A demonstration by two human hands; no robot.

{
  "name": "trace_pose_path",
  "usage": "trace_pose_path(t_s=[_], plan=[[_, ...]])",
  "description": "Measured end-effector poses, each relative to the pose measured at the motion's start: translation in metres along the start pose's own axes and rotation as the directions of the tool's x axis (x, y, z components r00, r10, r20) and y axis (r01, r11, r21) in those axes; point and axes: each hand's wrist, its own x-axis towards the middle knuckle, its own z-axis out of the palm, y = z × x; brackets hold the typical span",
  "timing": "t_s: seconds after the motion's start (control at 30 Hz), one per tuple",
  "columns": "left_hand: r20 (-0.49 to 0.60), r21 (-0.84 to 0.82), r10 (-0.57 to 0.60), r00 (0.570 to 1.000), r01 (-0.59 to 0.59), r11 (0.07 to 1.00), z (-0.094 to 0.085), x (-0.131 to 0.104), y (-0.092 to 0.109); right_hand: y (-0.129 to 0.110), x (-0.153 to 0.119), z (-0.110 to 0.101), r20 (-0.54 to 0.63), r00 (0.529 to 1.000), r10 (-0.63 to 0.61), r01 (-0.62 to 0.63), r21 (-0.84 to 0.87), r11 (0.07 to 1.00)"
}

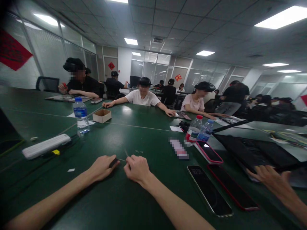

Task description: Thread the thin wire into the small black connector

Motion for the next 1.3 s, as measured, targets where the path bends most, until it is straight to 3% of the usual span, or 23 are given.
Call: trace_pose_path(t_s=[0.23,0.47,1.3], plan=[[-0.005,0.054,-0.058,0.998,0.058,0.997,-0.003,0.002,0.001,-0.005,0.006,-0.007,0.054,0.998,0.019,-0.019,0.004,1.000],[-0.005,0.061,-0.024,1.000,0.024,0.998,-0.004,0.003,0.002,-0.003,0.003,-0.005,0.157,0.986,0.063,-0.064,0.003,0.998],[-0.036,0.076,0.074,0.997,-0.071,0.995,0.000,0.001,0.000,-0.010,0.004,-0.014,0.200,0.979,0.044,-0.032,-0.065,0.997]])
